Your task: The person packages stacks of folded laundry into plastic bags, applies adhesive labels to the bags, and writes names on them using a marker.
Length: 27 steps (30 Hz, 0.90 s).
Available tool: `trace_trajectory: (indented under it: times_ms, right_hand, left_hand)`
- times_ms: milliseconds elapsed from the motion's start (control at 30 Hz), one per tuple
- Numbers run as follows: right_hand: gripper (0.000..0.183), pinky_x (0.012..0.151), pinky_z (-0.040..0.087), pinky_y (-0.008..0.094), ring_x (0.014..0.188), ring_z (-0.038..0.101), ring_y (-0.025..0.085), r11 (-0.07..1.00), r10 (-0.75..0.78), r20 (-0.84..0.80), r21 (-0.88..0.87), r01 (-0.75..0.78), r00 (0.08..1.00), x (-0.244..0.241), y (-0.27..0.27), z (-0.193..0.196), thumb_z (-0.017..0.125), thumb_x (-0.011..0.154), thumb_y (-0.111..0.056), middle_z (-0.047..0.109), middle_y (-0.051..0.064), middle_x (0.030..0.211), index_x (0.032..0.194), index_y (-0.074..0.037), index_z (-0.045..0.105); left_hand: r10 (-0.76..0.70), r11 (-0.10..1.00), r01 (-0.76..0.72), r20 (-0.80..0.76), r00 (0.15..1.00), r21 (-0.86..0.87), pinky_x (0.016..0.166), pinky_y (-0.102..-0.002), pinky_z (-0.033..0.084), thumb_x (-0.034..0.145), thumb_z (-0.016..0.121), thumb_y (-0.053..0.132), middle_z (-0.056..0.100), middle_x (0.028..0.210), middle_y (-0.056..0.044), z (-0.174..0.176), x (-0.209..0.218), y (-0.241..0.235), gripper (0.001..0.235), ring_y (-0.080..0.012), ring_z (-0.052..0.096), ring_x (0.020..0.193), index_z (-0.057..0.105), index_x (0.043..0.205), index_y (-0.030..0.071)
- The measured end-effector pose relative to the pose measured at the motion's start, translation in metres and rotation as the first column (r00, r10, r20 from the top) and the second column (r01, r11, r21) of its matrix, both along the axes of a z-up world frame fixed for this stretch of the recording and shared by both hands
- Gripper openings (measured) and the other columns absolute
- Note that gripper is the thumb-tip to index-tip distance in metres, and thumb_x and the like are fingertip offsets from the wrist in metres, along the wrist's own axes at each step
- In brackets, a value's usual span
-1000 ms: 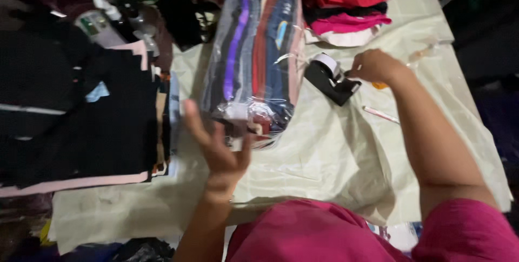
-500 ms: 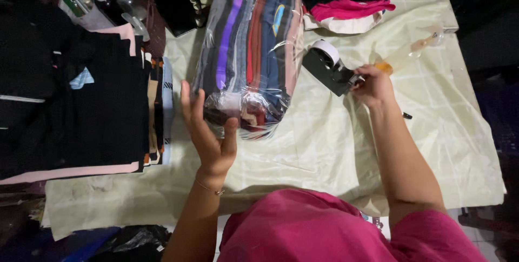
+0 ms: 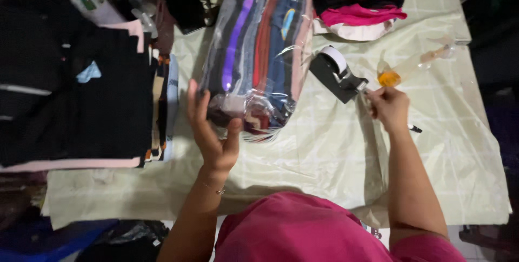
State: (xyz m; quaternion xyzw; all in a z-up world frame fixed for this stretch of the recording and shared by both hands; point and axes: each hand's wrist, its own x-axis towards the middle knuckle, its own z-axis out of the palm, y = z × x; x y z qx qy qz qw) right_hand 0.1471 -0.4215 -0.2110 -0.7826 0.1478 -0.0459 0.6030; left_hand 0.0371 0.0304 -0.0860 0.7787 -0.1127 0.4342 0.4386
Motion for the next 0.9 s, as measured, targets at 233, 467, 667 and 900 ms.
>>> trace_trajectory:
  times_ms: [233, 467, 667, 900]
  right_hand:
    - [0.013, 0.044, 0.036, 0.023, 0.044, 0.045, 0.009, 0.944, 0.291, -0.202, -0.101, -0.315, 0.935, 0.002, 0.001, 0.071, 0.070, 0.093, -0.009, 0.058, 0.006, 0.059, 0.081, -0.006, 0.064]
    - [0.044, 0.043, 0.043, 0.023, 0.044, 0.050, 0.008, 0.119, 0.978, 0.188, -0.158, -0.980, 0.089, 0.031, 0.155, 0.238, 0.059, 0.094, -0.035, 0.054, -0.002, 0.047, 0.060, -0.008, 0.059]
    - [0.014, 0.057, 0.035, 0.030, 0.052, 0.043, 0.012, -0.336, 0.942, -0.234, -0.591, -0.734, -0.242, 0.031, 0.306, 0.316, 0.072, 0.095, -0.026, 0.044, -0.005, 0.059, 0.084, -0.017, 0.069]
    - [0.082, 0.069, 0.055, 0.044, 0.070, 0.069, 0.040, -0.596, 0.703, -0.690, -0.703, -0.388, 0.171, 0.047, 0.360, 0.307, 0.080, 0.075, -0.075, 0.073, 0.025, 0.074, 0.081, 0.006, 0.074]
  left_hand:
    - [-0.108, 0.994, 0.103, -0.117, 0.987, -0.046, 0.133, -0.055, 0.032, 0.107, 0.056, 0.047, 0.031, 0.165, -0.024, 0.018, -0.014, 0.002, 0.064, -0.0410, 0.033, 0.158, 0.036, 0.154, 0.008]
    - [-0.241, 0.915, 0.174, -0.148, 0.959, -0.364, 0.059, -0.021, 0.043, 0.108, 0.054, 0.041, 0.046, 0.157, -0.025, 0.017, -0.012, 0.005, 0.041, -0.0037, 0.043, 0.053, 0.049, 0.133, 0.009]
    - [0.009, 0.993, -0.029, -0.163, 0.987, -0.118, 0.101, -0.043, 0.045, 0.108, 0.048, 0.031, 0.062, 0.120, -0.021, 0.052, -0.003, 0.010, 0.028, -0.0331, 0.061, 0.118, 0.057, 0.099, 0.005]
    - [0.034, 0.993, -0.059, -0.220, 0.975, -0.106, 0.098, -0.044, 0.046, 0.107, 0.044, 0.024, 0.062, 0.109, -0.019, 0.052, 0.004, 0.009, 0.031, -0.0309, 0.062, 0.116, 0.058, 0.090, 0.002]
